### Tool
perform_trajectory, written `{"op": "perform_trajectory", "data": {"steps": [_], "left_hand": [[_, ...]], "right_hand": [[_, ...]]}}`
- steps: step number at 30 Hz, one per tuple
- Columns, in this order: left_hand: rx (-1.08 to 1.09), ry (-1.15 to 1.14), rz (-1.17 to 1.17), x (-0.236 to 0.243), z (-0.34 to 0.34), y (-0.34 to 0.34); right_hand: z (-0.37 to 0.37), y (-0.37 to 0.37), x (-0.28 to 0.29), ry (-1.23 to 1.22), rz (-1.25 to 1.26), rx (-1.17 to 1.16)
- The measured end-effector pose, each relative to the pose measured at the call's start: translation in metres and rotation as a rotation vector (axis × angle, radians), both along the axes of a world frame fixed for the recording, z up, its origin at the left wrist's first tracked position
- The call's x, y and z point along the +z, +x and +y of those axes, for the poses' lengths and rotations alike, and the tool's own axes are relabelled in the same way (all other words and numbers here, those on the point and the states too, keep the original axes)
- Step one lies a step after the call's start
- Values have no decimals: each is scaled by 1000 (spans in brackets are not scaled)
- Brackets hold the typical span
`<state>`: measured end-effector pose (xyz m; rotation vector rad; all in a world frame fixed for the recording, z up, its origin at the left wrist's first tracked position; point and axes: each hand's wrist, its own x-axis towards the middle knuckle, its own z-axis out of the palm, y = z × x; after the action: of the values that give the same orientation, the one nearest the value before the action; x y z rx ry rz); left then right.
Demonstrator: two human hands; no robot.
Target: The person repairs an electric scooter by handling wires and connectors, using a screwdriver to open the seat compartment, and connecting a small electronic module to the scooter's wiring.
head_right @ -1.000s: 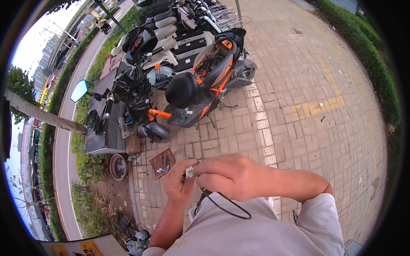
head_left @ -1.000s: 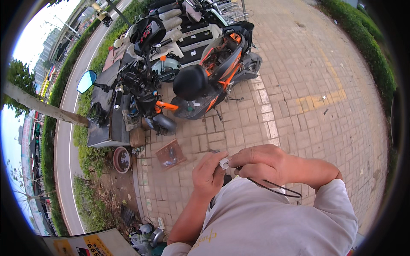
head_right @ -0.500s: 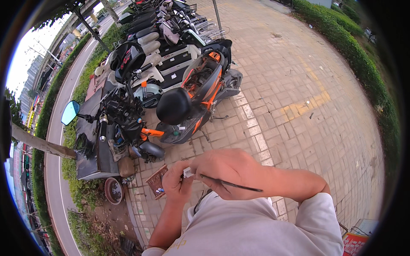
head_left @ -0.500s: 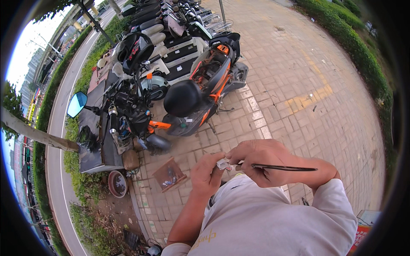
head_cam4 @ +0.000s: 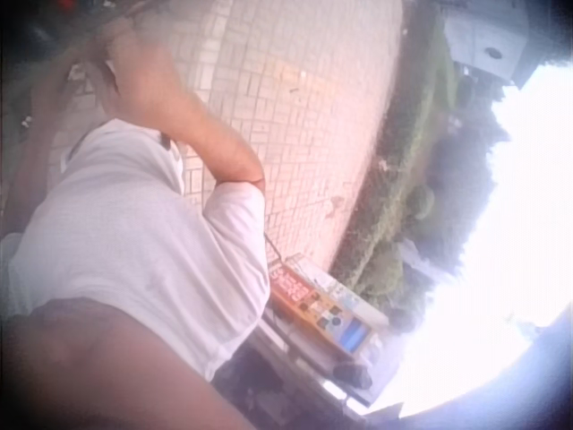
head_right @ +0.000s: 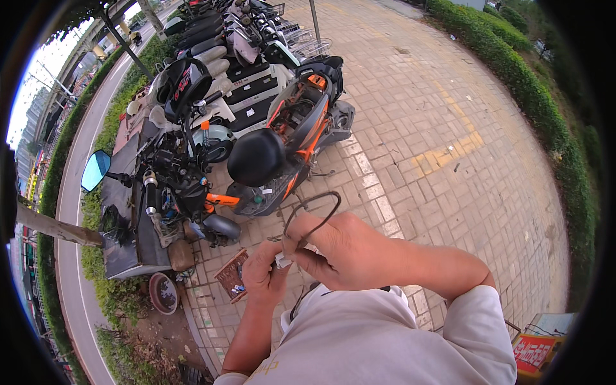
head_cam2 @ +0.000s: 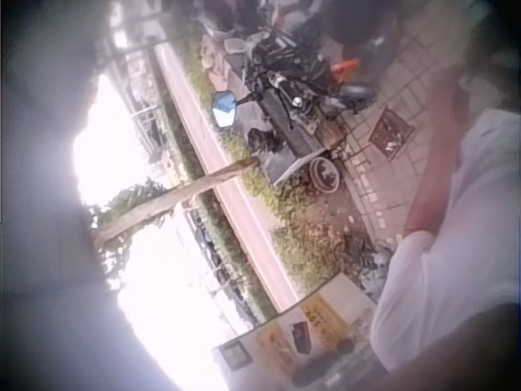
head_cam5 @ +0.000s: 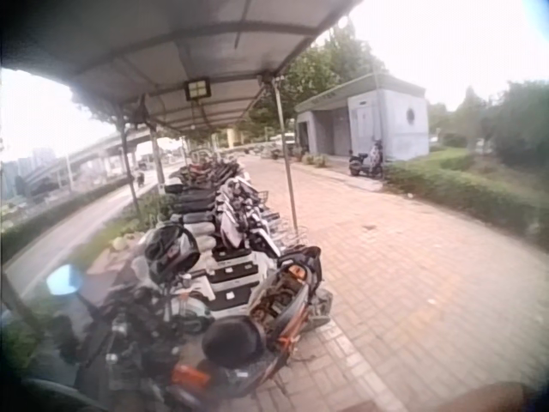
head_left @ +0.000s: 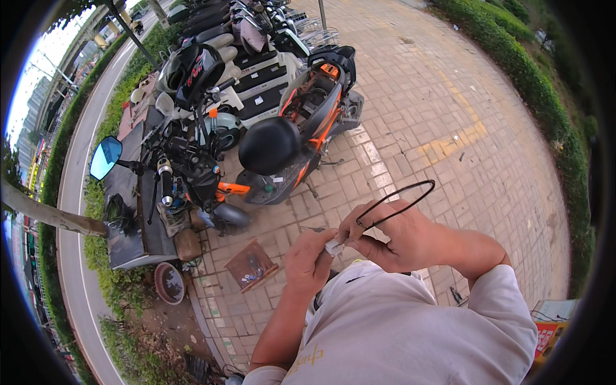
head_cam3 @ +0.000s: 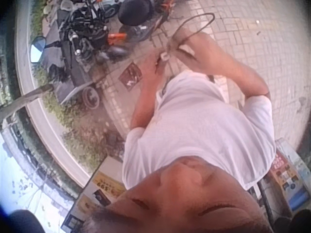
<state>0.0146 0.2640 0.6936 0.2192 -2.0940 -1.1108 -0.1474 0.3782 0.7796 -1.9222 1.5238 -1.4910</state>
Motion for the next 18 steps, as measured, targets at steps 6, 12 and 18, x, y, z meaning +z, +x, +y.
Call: {"op": "perform_trajectory", "data": {"steps": [6,12,18], "left_hand": [[-24,29,-12,0,-11,11],[-80,44,36,2,-25,18],[-75,169,-134,-2,-32,31]], "right_hand": [[-12,8,5,70,70,10],[-24,21,4,57,111,-3],[-33,24,8,200,83,-29]]}}
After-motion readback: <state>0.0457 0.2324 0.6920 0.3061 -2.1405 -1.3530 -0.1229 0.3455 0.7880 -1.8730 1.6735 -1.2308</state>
